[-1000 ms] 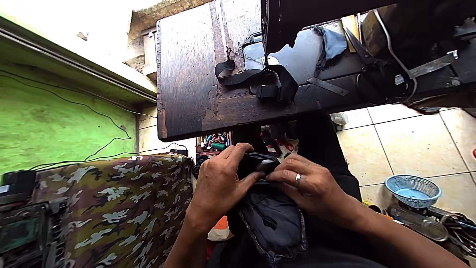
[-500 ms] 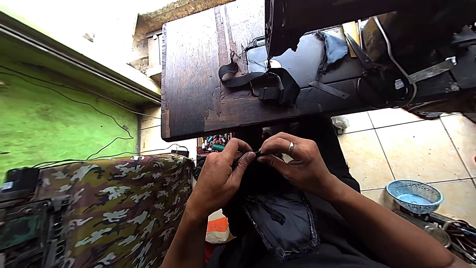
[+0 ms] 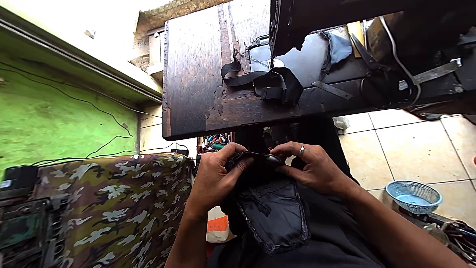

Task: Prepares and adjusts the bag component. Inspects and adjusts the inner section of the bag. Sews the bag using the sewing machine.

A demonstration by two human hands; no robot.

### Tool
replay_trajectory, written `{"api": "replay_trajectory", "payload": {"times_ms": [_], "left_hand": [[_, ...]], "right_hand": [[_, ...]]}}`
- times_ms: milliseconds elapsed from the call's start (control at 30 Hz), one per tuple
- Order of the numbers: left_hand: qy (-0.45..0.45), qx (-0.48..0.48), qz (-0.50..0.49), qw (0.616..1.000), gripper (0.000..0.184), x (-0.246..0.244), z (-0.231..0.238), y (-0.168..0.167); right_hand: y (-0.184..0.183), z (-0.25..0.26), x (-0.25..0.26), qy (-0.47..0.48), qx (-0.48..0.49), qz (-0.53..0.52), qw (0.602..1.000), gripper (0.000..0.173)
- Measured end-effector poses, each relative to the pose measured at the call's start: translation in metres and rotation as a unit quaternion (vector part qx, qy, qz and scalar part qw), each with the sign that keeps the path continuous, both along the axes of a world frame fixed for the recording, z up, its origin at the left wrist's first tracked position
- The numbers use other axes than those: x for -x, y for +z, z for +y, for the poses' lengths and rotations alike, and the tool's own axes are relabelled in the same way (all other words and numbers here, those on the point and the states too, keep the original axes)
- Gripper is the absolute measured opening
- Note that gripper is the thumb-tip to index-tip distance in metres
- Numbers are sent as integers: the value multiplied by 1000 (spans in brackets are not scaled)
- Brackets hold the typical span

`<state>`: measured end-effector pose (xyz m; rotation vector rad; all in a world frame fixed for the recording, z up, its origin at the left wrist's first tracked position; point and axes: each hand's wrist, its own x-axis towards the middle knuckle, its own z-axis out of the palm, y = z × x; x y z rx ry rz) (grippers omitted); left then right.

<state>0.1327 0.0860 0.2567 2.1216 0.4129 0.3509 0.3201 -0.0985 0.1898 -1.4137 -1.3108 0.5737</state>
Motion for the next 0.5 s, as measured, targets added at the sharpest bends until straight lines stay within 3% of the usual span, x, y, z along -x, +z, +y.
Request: {"api": "replay_trajectory", "payload": {"times_ms": [267, 500], "left_hand": [[-32, -32, 6, 999, 17, 0, 3, 2], [-58, -24, 3, 998, 44, 5, 5, 4]], "right_hand": [[5, 0, -4, 21, -6, 19, 1000, 20], [7, 9, -13, 95, 34, 86, 991, 22]]}}
